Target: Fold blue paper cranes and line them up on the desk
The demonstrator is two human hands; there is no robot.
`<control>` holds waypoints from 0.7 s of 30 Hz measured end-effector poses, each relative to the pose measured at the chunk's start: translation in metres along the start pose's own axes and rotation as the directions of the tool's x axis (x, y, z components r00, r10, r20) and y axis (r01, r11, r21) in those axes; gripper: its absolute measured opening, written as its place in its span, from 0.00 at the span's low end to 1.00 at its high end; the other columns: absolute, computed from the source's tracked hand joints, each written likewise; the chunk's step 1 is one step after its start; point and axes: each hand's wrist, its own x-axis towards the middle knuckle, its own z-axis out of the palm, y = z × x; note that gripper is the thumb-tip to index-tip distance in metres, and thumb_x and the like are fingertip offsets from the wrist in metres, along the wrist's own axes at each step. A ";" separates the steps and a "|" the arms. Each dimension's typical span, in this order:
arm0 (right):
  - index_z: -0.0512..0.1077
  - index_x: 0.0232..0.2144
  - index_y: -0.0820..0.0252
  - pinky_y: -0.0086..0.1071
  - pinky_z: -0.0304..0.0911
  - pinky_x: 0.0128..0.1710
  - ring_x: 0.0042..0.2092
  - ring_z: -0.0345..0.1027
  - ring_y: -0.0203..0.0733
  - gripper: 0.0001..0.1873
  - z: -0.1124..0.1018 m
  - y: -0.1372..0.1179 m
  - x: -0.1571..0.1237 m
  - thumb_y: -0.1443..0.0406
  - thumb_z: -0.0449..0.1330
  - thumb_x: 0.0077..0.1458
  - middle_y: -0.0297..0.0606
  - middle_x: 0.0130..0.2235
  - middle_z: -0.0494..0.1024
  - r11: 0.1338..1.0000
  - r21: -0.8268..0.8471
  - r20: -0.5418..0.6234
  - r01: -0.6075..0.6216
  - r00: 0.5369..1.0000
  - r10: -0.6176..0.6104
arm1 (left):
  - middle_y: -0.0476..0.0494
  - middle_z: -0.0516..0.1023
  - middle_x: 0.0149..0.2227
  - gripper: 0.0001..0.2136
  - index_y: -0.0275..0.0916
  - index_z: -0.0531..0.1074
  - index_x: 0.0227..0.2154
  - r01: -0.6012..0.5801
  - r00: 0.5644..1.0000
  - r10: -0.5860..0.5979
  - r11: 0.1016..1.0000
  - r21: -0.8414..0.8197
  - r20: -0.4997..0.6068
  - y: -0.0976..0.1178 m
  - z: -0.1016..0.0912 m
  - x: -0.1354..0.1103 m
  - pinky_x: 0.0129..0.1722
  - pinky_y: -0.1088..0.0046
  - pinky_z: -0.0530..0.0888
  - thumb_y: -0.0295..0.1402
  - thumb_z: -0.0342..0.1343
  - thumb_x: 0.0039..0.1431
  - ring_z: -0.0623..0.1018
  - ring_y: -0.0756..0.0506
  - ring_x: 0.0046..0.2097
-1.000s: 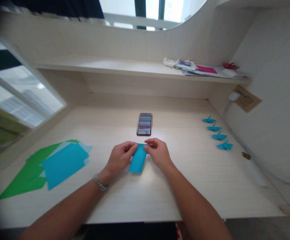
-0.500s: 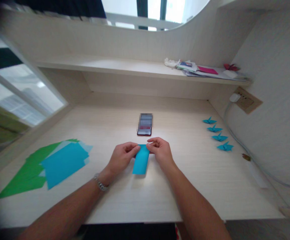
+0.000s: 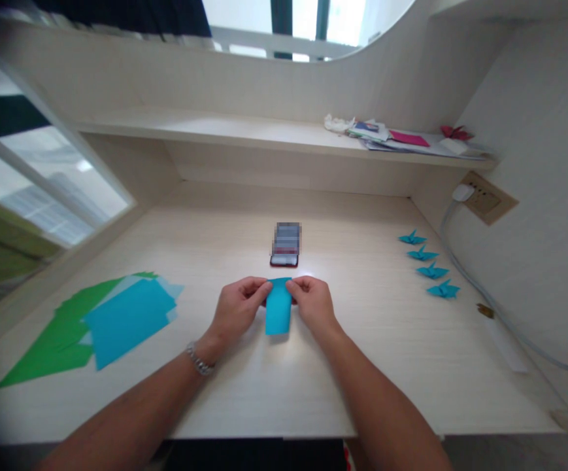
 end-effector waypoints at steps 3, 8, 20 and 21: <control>0.76 0.27 0.64 0.32 0.66 0.29 0.27 0.69 0.38 0.15 0.001 0.000 -0.002 0.56 0.66 0.44 0.37 0.25 0.77 0.998 -0.048 -0.030 0.047 0.998 -0.049 | 0.43 0.80 0.29 0.12 0.34 0.78 0.36 -0.022 0.999 0.023 0.999 0.026 -0.029 0.002 0.001 -0.001 0.30 0.72 0.76 0.38 0.57 0.58 0.79 0.46 0.31; 0.76 0.27 0.63 0.34 0.68 0.32 0.30 0.72 0.40 0.16 0.003 0.002 -0.001 0.56 0.68 0.42 0.38 0.27 0.79 0.997 0.009 0.096 -0.083 0.992 0.082 | 0.43 0.81 0.30 0.11 0.34 0.78 0.33 -0.017 0.995 0.021 0.999 0.045 -0.098 0.002 -0.002 0.001 0.31 0.72 0.76 0.38 0.59 0.56 0.79 0.46 0.31; 0.75 0.26 0.64 0.34 0.67 0.30 0.27 0.70 0.40 0.17 -0.006 -0.001 0.005 0.54 0.68 0.41 0.38 0.26 0.79 1.000 0.009 -0.014 -0.003 1.000 0.003 | 0.39 0.81 0.29 0.13 0.31 0.78 0.33 0.312 0.943 -0.262 0.908 -0.281 0.203 -0.002 0.000 0.005 0.33 0.66 0.79 0.38 0.64 0.51 0.80 0.44 0.29; 0.75 0.26 0.64 0.34 0.67 0.30 0.27 0.70 0.39 0.17 -0.006 -0.002 0.004 0.54 0.68 0.41 0.38 0.26 0.79 1.000 0.014 -0.018 -0.003 1.000 0.004 | 0.39 0.81 0.28 0.13 0.31 0.78 0.32 0.324 0.938 -0.272 0.908 -0.265 0.214 -0.002 0.000 0.005 0.32 0.67 0.79 0.38 0.64 0.51 0.80 0.44 0.29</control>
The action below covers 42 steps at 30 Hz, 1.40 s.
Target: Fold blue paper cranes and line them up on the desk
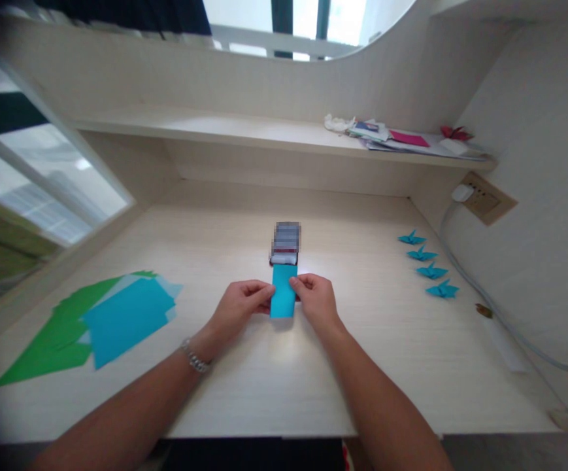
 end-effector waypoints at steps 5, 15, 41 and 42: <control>0.76 0.27 0.64 0.35 0.68 0.31 0.27 0.71 0.40 0.17 0.000 -0.001 -0.001 0.54 0.67 0.42 0.39 0.26 0.79 1.000 -0.014 0.008 0.014 1.000 -0.014 | 0.40 0.80 0.26 0.11 0.32 0.77 0.31 0.000 1.000 0.000 0.996 0.089 0.000 0.001 0.000 0.000 0.30 0.70 0.78 0.38 0.62 0.53 0.79 0.46 0.28; 0.76 0.26 0.64 0.37 0.69 0.32 0.28 0.72 0.42 0.19 0.006 0.009 -0.001 0.53 0.68 0.39 0.39 0.26 0.79 0.990 0.032 0.095 -0.136 0.987 0.132 | 0.46 0.77 0.23 0.12 0.36 0.76 0.27 -0.207 0.961 0.259 0.907 0.367 -0.098 -0.002 -0.003 -0.002 0.24 0.76 0.71 0.40 0.57 0.57 0.75 0.49 0.25; 0.74 0.24 0.63 0.30 0.59 0.24 0.23 0.64 0.37 0.18 -0.002 0.012 0.002 0.51 0.63 0.46 0.34 0.21 0.74 0.990 -0.144 0.071 -0.007 0.997 0.018 | 0.44 0.77 0.19 0.11 0.34 0.75 0.26 0.013 1.000 -0.011 0.980 0.197 -0.010 -0.001 0.000 0.001 0.23 0.74 0.73 0.38 0.60 0.53 0.75 0.49 0.21; 0.74 0.24 0.63 0.30 0.60 0.24 0.23 0.64 0.37 0.19 -0.002 0.012 0.002 0.51 0.63 0.46 0.34 0.21 0.74 0.989 -0.148 0.072 -0.003 0.997 0.013 | 0.44 0.76 0.19 0.11 0.34 0.75 0.26 0.000 1.000 0.002 0.979 0.203 -0.008 -0.002 0.000 0.001 0.22 0.75 0.73 0.38 0.60 0.53 0.75 0.49 0.20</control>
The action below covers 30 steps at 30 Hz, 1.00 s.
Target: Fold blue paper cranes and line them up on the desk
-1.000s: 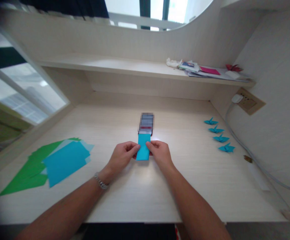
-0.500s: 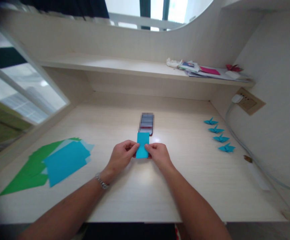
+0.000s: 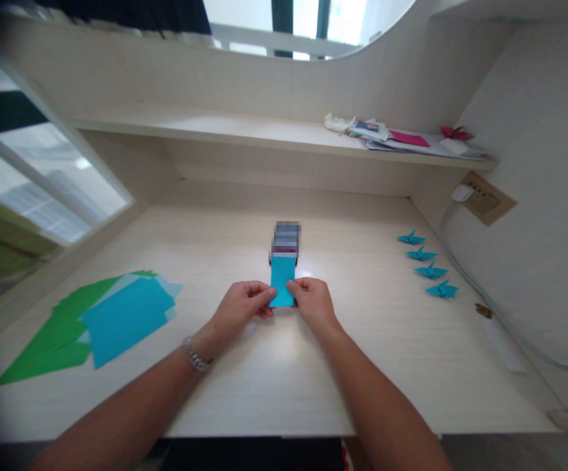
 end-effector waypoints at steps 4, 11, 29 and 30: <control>0.76 0.27 0.63 0.30 0.62 0.25 0.23 0.66 0.37 0.20 0.002 0.000 0.000 0.50 0.62 0.47 0.36 0.22 0.75 1.000 0.000 0.005 -0.009 1.000 0.009 | 0.44 0.77 0.19 0.12 0.34 0.75 0.27 -0.058 0.998 0.060 0.997 0.040 -0.027 -0.003 -0.002 0.001 0.22 0.75 0.72 0.40 0.60 0.54 0.75 0.49 0.20; 0.76 0.24 0.64 0.30 0.61 0.23 0.21 0.66 0.36 0.20 0.006 -0.001 -0.001 0.50 0.65 0.44 0.37 0.20 0.75 0.993 -0.002 0.029 -0.114 0.993 0.114 | 0.46 0.77 0.20 0.12 0.35 0.76 0.27 -0.110 0.990 0.117 0.990 0.090 -0.076 -0.008 -0.003 0.002 0.23 0.75 0.72 0.41 0.60 0.53 0.75 0.48 0.22; 0.72 0.23 0.63 0.27 0.57 0.20 0.18 0.62 0.32 0.16 -0.001 -0.015 -0.008 0.54 0.65 0.45 0.36 0.19 0.74 0.988 -0.056 0.130 -0.147 0.980 0.153 | 0.42 0.79 0.26 0.12 0.33 0.74 0.27 -0.036 0.997 0.024 0.986 -0.160 -0.075 -0.005 -0.004 0.006 0.25 0.74 0.73 0.38 0.64 0.47 0.77 0.48 0.25; 0.72 0.22 0.63 0.27 0.58 0.21 0.19 0.62 0.33 0.16 0.000 -0.015 -0.008 0.55 0.65 0.45 0.35 0.19 0.74 0.989 -0.064 0.135 -0.136 0.981 0.143 | 0.42 0.79 0.26 0.12 0.33 0.74 0.27 -0.030 0.997 0.017 0.985 -0.173 -0.079 -0.005 -0.004 0.006 0.26 0.73 0.74 0.38 0.65 0.47 0.77 0.48 0.25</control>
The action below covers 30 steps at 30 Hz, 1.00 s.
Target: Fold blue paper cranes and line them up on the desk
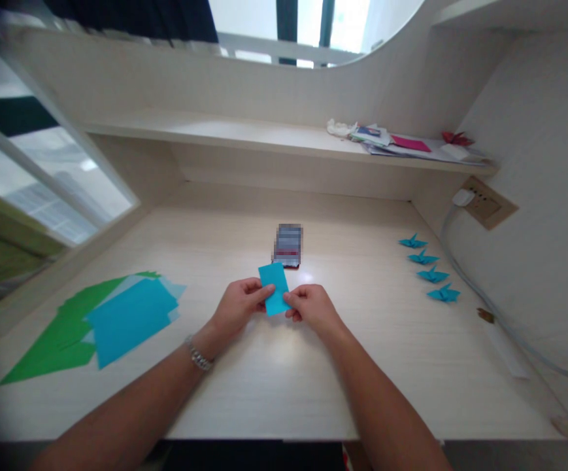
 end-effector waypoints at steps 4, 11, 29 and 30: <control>0.72 0.25 0.61 0.28 0.59 0.24 0.23 0.64 0.35 0.14 0.002 0.003 0.002 0.55 0.65 0.45 0.33 0.22 0.73 0.995 0.043 -0.060 0.085 0.995 -0.082 | 0.42 0.78 0.25 0.13 0.33 0.73 0.26 0.063 0.998 -0.062 0.997 -0.042 0.033 0.001 0.001 -0.001 0.26 0.72 0.75 0.38 0.66 0.45 0.77 0.48 0.25; 0.72 0.24 0.61 0.28 0.56 0.26 0.25 0.61 0.34 0.11 0.000 0.011 0.005 0.58 0.63 0.47 0.31 0.23 0.71 0.990 -0.027 0.044 0.142 0.989 -0.140 | 0.43 0.77 0.26 0.15 0.33 0.73 0.27 0.058 0.998 -0.059 0.994 -0.091 -0.004 0.004 -0.002 0.000 0.29 0.68 0.76 0.40 0.67 0.44 0.77 0.47 0.27; 0.75 0.25 0.62 0.28 0.57 0.26 0.27 0.65 0.36 0.06 -0.002 0.001 0.000 0.66 0.58 0.47 0.35 0.24 0.75 0.920 -0.347 0.073 0.181 0.983 -0.166 | 0.44 0.76 0.25 0.11 0.33 0.77 0.29 -0.159 0.985 0.123 0.915 0.371 0.120 0.003 -0.008 -0.001 0.27 0.73 0.67 0.38 0.60 0.51 0.71 0.48 0.28; 0.74 0.24 0.61 0.28 0.57 0.26 0.27 0.65 0.36 0.06 -0.005 0.001 0.000 0.66 0.58 0.46 0.34 0.24 0.74 0.926 -0.334 0.073 0.173 0.985 -0.157 | 0.44 0.76 0.25 0.11 0.33 0.77 0.29 -0.153 0.988 0.127 0.915 0.372 0.092 0.004 -0.010 0.000 0.26 0.73 0.67 0.38 0.61 0.51 0.72 0.48 0.28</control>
